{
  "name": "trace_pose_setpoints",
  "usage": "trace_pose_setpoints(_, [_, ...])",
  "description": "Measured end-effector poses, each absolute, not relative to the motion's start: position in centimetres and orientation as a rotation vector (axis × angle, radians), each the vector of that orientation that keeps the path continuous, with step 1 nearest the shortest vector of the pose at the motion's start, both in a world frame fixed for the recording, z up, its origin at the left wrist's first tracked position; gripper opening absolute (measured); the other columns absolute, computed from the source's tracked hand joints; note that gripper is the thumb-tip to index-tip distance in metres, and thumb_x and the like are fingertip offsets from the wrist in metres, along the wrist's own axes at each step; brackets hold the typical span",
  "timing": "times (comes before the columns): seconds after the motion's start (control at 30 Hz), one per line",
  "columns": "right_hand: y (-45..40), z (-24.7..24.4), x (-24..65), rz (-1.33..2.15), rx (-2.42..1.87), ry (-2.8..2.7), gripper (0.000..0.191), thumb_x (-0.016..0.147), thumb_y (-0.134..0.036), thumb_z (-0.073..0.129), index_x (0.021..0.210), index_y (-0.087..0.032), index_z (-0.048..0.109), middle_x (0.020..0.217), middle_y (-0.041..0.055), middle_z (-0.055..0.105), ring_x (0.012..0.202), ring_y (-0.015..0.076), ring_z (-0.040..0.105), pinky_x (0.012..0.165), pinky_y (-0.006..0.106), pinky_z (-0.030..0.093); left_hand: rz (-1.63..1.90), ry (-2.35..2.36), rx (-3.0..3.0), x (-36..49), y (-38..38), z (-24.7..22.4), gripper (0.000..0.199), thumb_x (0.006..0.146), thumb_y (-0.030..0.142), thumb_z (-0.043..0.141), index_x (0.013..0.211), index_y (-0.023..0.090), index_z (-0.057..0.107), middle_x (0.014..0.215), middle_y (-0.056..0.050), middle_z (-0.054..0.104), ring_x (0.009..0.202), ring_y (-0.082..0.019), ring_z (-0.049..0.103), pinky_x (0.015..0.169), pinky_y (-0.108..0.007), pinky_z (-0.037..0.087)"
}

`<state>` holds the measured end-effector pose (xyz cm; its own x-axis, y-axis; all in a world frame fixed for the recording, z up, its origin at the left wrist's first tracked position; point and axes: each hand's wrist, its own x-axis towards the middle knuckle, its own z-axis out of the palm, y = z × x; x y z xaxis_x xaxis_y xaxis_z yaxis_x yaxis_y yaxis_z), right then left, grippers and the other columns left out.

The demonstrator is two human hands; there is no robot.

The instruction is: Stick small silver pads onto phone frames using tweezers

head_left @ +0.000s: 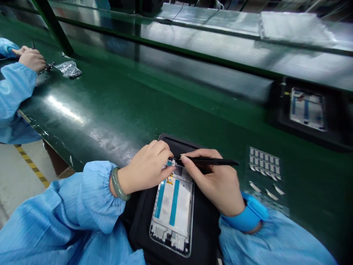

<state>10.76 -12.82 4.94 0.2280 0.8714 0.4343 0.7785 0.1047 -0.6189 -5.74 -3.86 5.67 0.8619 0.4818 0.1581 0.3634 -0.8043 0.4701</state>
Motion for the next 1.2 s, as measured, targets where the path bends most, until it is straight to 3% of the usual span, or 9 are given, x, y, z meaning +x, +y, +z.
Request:
trace_pose_setpoints(0.5, [-12.97,4.7,11.24,0.233,-1.676,-1.453,0.008,0.083,-0.028,0.065,0.085,-0.022,0.06,0.082,0.0015,0.061,0.07,0.0173,0.062,0.06,0.028,0.051,0.369,0.658,2.634,-5.63,-4.25,5.62,0.021,0.085,0.027,0.059,0.1,0.013,0.054,0.104,-0.007,0.055,0.095,-0.021,0.049,0.082,-0.037,0.047])
trace_pose_setpoints(0.73, [-12.69,4.68,11.23,0.245,-1.637,-1.579,0.01,0.086,-0.029,0.062,0.091,-0.021,0.061,0.086,0.0033,0.064,0.079,0.02,0.063,0.07,0.033,0.053,0.352,0.672,2.661,-5.39,-4.34,5.4,0.018,0.087,0.029,0.055,0.098,0.014,0.053,0.102,-0.007,0.055,0.095,-0.022,0.048,0.082,-0.038,0.047])
trace_pose_setpoints(1.2, [-12.86,4.78,10.85,0.263,-1.635,-1.445,0.009,0.085,-0.029,0.064,0.091,-0.022,0.062,0.088,0.003,0.065,0.08,0.0202,0.065,0.065,0.032,0.055,0.345,0.702,2.65,-5.35,-4.5,5.36,0.02,0.086,0.029,0.057,0.099,0.014,0.052,0.104,-0.008,0.055,0.096,-0.022,0.048,0.082,-0.038,0.047])
